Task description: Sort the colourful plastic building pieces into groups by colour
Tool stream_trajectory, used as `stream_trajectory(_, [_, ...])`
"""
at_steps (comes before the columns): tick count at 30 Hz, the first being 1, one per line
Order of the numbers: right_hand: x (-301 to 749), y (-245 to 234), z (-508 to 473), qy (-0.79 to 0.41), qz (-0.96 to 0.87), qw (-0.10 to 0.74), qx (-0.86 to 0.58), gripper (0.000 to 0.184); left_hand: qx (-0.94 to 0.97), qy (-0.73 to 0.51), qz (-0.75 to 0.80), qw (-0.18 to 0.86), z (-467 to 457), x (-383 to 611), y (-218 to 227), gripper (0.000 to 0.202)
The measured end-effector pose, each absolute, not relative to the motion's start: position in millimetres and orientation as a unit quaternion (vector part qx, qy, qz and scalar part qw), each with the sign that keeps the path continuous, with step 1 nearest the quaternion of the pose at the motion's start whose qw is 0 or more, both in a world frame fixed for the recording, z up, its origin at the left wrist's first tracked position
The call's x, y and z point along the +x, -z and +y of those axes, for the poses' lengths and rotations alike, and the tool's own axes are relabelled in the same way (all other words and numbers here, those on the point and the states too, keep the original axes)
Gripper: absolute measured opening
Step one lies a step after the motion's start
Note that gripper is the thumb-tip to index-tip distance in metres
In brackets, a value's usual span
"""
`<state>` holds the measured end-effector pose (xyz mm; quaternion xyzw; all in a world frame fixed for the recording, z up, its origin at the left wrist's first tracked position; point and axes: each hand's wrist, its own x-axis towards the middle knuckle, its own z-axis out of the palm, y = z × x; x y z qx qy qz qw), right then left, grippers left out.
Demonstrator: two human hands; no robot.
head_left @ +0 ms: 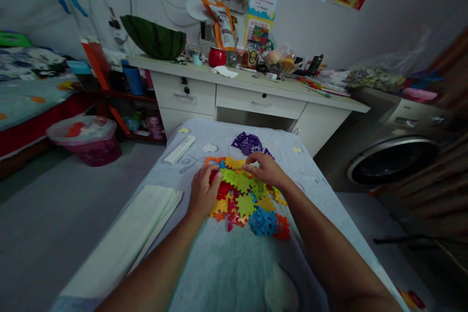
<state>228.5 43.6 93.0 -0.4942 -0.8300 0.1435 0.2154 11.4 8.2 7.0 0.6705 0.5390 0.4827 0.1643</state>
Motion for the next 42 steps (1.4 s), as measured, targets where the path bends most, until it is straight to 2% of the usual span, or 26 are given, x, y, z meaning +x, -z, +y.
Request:
stream_trajectory(4, [231, -82, 100, -0.060, -0.754, 0.205, -0.621, 0.022, 0.720, -0.422, 0.533, 0.139, 5, 14, -9, 0.033])
stream_trajectory(5, [232, -78, 115, -0.044, -0.724, 0.202, -0.658, 0.033, 0.725, -0.412, 0.534, 0.135, 5, 15, -9, 0.035])
stream_trajectory(8, [231, -62, 152, -0.040, -0.658, 0.174, -0.731, 0.083, 0.729, -0.400, 0.540, 0.129, 5, 17, -9, 0.038])
stream_trajectory(10, [230, -54, 171, -0.066, -0.639, 0.147, -0.752, 0.105, 0.729, -0.397, 0.543, 0.125, 5, 17, -9, 0.038])
stream_trajectory(15, [228, -43, 198, -0.125, -0.634, 0.093, -0.758, 0.118, 0.735, -0.385, 0.544, 0.124, 5, 17, -9, 0.037])
stream_trajectory(18, [228, -42, 202, -0.125, -0.652, 0.065, -0.745, 0.113, 0.734, -0.381, 0.548, 0.127, 5, 17, -10, 0.038])
stream_trajectory(22, [230, -46, 195, -0.089, -0.686, 0.041, -0.721, 0.094, 0.736, -0.378, 0.547, 0.128, 5, 17, -11, 0.037])
stream_trajectory(28, [236, -54, 162, -0.024, -0.720, 0.053, -0.692, 0.073, 0.736, -0.375, 0.550, 0.127, 5, 17, -11, 0.037])
stream_trajectory(35, [254, -61, 115, -0.003, -0.733, 0.103, -0.672, 0.059, 0.731, -0.368, 0.561, 0.124, 5, 18, -11, 0.039])
stream_trajectory(42, [261, -94, 63, -0.080, -0.758, 0.251, -0.597, 0.031, 0.726, -0.377, 0.561, 0.124, 7, 17, -5, 0.039])
